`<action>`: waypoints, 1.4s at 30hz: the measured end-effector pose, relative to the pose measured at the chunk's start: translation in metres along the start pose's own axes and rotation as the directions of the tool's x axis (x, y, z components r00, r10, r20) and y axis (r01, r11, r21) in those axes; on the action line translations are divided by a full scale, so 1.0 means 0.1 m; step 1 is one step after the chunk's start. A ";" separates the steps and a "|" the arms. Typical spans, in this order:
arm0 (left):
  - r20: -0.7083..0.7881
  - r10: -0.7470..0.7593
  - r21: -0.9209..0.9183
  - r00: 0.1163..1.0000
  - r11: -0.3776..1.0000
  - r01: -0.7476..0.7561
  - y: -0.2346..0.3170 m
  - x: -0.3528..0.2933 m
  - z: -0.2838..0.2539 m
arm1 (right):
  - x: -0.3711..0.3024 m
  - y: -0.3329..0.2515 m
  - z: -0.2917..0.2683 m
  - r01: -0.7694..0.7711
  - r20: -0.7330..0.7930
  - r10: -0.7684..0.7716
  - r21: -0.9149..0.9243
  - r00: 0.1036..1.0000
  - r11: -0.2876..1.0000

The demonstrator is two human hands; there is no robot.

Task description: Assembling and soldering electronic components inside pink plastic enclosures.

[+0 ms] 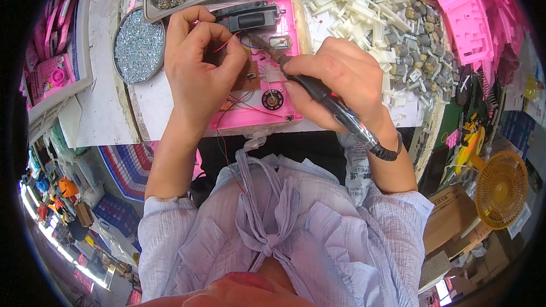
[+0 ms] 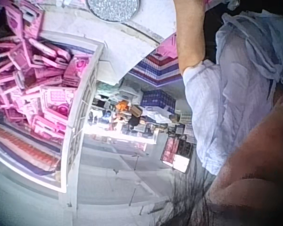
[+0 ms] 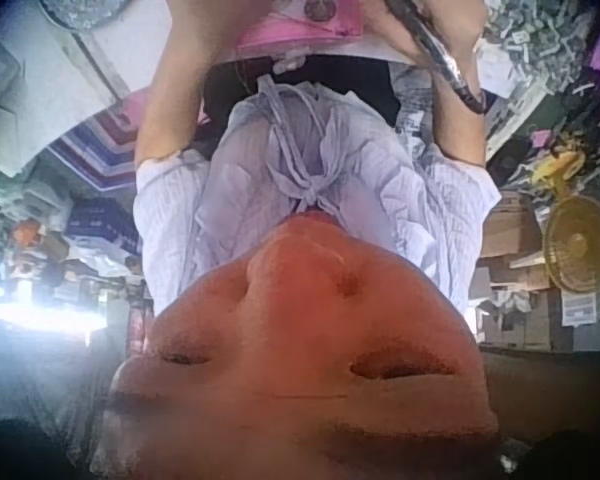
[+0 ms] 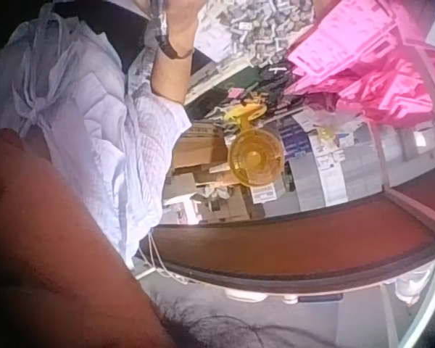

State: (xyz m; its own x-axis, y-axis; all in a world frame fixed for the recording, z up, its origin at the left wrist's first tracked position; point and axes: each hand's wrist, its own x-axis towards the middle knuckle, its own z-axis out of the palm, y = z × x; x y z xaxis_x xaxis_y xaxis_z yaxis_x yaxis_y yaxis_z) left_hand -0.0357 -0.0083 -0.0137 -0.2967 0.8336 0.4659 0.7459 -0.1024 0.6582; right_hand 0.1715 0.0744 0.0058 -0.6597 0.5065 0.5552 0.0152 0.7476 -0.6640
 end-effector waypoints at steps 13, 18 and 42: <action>0.004 -0.025 0.005 1.000 1.000 0.025 0.02 -0.02 0.02 | 0.00 0.00 -0.03 0.009 0.015 -0.009 0.006 1.000 1.000; -0.009 -0.002 0.014 1.000 1.000 0.002 0.02 -0.01 0.02 | -0.02 -0.01 -0.07 0.029 0.017 -0.029 0.002 0.999 1.000; -0.006 -0.033 0.039 0.999 0.999 0.033 0.04 -0.03 0.01 | -0.08 -0.04 -0.18 0.035 -0.008 -0.035 -0.001 0.999 0.999</action>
State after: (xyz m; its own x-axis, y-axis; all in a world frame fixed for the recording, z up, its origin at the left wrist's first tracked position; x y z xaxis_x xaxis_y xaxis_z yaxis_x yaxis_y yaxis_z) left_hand -0.0313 -0.0110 -0.0132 -0.3248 0.8330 0.4479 0.7583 -0.0538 0.6497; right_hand 0.1907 0.0748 0.0131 -0.6538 0.4832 0.5823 -0.0075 0.7654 -0.6436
